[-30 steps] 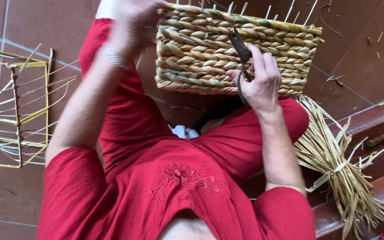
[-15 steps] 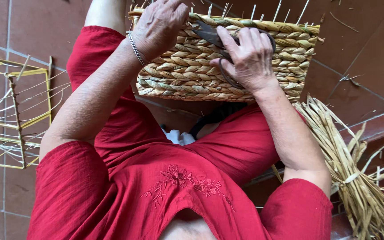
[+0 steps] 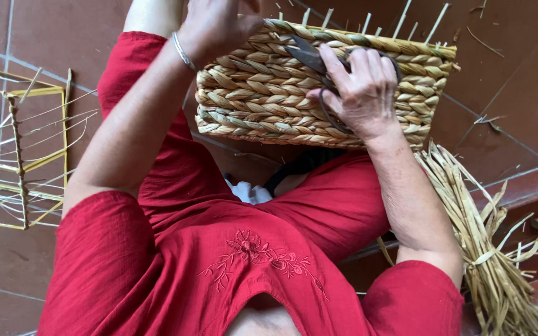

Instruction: The person sits on the floor with a woven water-hyacinth basket on their lap and uses scissors to trim protruding straw ends and loose weave from the basket's sides and rim. They rotate the basket to reach different sides, pull out trimmed pieces by hand, and tuck loose strands back into the weave along the rim.

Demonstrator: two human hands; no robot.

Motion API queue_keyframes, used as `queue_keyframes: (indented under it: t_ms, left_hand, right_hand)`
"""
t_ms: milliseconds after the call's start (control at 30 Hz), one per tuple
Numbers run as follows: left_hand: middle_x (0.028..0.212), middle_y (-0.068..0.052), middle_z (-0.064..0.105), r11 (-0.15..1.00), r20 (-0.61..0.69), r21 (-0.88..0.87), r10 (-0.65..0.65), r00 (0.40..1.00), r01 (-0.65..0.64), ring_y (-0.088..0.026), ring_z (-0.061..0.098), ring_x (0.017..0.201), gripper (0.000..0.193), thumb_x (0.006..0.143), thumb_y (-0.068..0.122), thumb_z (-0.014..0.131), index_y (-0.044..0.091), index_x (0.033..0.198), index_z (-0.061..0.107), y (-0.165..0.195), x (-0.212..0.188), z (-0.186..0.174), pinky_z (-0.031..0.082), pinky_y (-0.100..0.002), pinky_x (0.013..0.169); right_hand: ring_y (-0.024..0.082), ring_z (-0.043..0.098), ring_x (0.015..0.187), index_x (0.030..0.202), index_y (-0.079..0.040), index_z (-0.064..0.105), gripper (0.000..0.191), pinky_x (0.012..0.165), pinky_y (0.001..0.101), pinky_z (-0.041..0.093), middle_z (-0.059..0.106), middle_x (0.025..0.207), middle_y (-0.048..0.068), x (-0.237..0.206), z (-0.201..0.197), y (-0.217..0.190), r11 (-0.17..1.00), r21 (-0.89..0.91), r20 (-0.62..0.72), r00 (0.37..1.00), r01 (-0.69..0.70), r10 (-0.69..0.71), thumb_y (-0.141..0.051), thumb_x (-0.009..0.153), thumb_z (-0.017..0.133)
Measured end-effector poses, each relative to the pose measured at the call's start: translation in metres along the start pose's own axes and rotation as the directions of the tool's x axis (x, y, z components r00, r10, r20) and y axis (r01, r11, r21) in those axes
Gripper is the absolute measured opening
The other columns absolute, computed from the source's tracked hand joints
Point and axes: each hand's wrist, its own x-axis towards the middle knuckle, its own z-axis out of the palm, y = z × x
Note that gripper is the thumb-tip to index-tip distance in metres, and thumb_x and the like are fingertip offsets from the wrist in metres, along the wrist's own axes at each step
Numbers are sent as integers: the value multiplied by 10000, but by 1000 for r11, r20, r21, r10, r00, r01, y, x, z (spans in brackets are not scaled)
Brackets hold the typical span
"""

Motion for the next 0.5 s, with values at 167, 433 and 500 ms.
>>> queue_keyframes:
  t_ms: [167,433,500]
  left_hand:
    - [890,-51,736,883,441,-466,175,880,58,-126,671,749,262,1054,281,711,37,1136,752,-28,45,10,554,-311,622]
    - [841,-40,721,795,605,-489,12,796,360,-113,660,714,241,1001,227,675,8,1082,733,-37,49,20,565,-286,663]
    - [856,-33,721,788,600,-499,11,800,362,-107,662,730,240,997,226,686,10,1092,730,-36,53,18,568,-282,690]
  right_hand:
    - [274,526,907,1426,-125,653,704,771,432,418,517,984,84,2,-3,-1,1000,-9,8,1000,12,-11,-611,943,813]
    - [276,528,938,1436,-128,643,693,791,434,424,534,1026,76,18,1,-2,999,36,19,1000,12,-12,-588,951,828]
    - [275,527,932,1449,-136,645,698,785,434,423,533,1019,76,22,2,-1,999,41,19,1000,15,-16,-587,951,833]
